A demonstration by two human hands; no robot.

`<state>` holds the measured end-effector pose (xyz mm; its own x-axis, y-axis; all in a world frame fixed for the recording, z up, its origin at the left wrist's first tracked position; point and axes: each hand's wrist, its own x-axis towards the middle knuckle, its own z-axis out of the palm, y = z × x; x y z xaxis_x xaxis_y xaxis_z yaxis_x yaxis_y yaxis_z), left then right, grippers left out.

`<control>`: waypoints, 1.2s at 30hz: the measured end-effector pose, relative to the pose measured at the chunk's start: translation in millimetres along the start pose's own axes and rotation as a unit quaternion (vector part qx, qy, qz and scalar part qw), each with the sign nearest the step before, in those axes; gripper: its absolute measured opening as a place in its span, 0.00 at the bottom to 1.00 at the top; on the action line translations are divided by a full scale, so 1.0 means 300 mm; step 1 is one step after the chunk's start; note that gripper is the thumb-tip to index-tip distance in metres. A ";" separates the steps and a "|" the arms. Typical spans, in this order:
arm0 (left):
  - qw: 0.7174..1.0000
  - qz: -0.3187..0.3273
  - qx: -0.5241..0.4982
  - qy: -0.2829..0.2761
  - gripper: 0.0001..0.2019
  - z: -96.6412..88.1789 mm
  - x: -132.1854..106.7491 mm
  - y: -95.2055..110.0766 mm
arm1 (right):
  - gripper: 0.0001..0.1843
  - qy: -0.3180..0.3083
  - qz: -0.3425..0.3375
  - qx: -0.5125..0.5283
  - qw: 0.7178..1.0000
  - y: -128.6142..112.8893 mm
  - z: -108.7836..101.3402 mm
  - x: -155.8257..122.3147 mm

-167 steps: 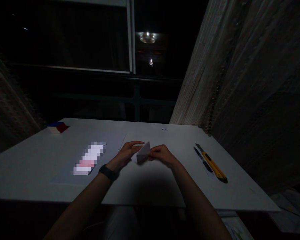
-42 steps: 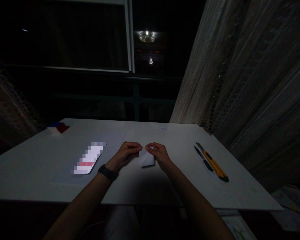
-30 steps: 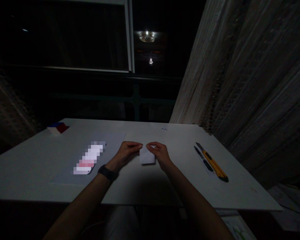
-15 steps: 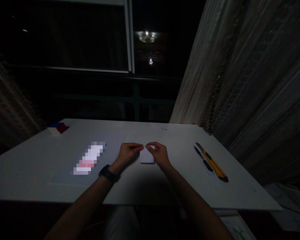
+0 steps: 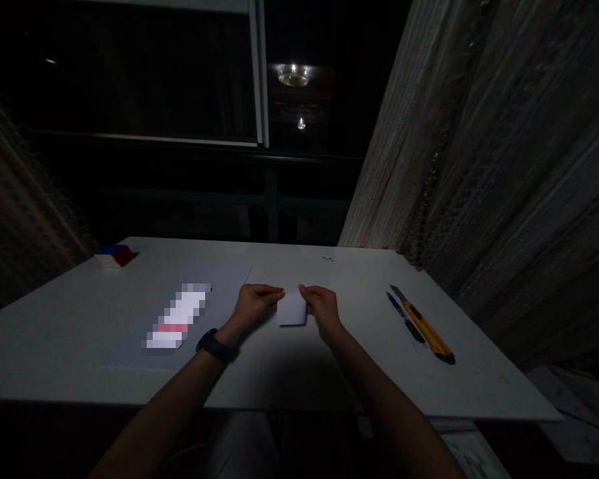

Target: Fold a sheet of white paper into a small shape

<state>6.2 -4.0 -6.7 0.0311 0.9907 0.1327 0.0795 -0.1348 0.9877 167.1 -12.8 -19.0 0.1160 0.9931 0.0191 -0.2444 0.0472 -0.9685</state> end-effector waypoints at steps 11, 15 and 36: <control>1.000 -0.010 -0.027 -0.010 0.09 0.000 0.005 -0.003 | 0.20 -0.004 -0.005 -0.017 1.000 -0.002 -0.010 0.011; 1.000 0.021 0.016 0.013 0.08 -0.004 0.001 0.003 | 0.21 -0.025 0.015 -0.023 0.999 -0.002 -0.003 0.000; 1.000 -0.007 -0.007 0.003 0.08 -0.005 0.004 0.004 | 0.21 -0.025 0.028 -0.032 0.999 0.021 -0.004 0.008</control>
<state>4.8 -2.9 -5.3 0.0239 0.9926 0.1190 0.0657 -0.1203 0.9906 166.9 -10.4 -25.3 0.0544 0.9982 -0.0249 -0.1875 -0.0143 -0.9822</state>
